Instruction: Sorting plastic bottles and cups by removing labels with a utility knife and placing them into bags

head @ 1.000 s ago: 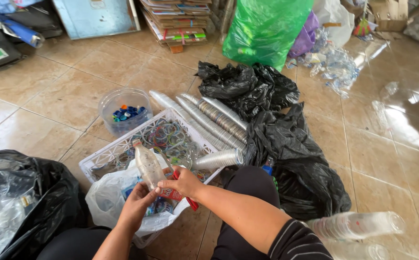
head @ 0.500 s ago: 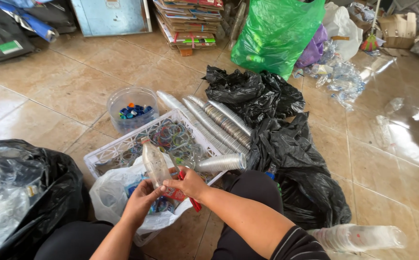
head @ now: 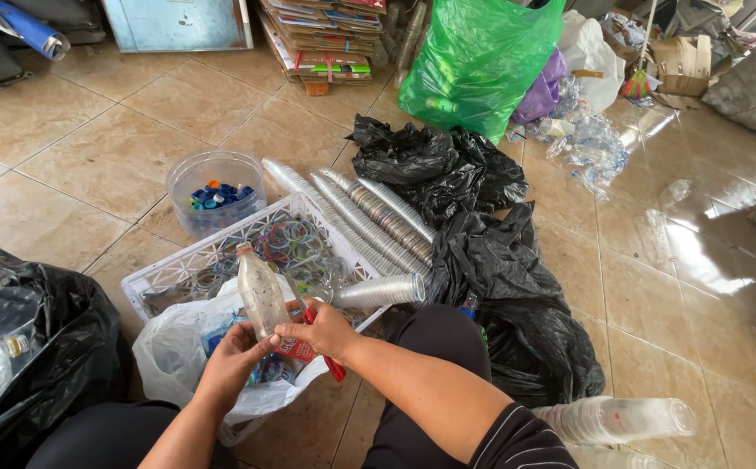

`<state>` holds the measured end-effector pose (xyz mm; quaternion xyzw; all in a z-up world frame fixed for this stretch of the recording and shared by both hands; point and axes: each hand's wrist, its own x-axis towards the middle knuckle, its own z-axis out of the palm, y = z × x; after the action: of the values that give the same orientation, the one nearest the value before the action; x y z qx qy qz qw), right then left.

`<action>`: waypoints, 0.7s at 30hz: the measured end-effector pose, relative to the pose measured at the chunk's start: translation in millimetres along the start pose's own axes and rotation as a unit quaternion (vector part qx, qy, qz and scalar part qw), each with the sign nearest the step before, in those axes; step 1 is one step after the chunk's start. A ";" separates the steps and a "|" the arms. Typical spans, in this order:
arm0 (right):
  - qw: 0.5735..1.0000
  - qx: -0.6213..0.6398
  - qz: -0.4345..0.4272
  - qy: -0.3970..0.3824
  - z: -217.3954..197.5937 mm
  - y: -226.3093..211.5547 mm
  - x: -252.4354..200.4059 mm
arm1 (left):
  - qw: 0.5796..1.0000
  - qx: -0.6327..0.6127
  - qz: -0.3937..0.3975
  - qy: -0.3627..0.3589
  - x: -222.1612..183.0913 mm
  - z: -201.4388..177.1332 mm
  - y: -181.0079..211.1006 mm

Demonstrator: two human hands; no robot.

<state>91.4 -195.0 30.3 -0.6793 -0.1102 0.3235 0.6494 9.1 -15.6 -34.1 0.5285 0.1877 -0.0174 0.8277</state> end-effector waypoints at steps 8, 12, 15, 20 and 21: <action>1.000 -0.011 0.012 0.008 1.6 -5.2 -2.6 | 1.000 0.000 -0.011 0.003 -1.5 1.9 4.0; 0.999 -0.028 0.019 0.011 2.1 -5.2 -1.6 | 1.000 -0.005 -0.008 0.003 0.4 -0.6 0.7; 1.000 -0.020 0.019 0.008 1.2 -2.0 -0.7 | 1.000 -0.013 -0.003 -0.010 1.0 -2.7 -1.8; 1.000 0.004 -0.002 0.011 2.8 9.2 3.4 | 1.000 0.022 -0.017 -0.004 1.7 -8.2 -4.1; 1.000 -0.007 -0.002 0.009 2.4 9.8 5.0 | 0.999 0.026 -0.020 0.001 2.0 -7.7 -2.9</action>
<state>91.2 -191.5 19.6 -0.6867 -0.1078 0.3154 0.6461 8.1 -9.7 -40.2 0.5460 0.1983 -0.0381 0.8131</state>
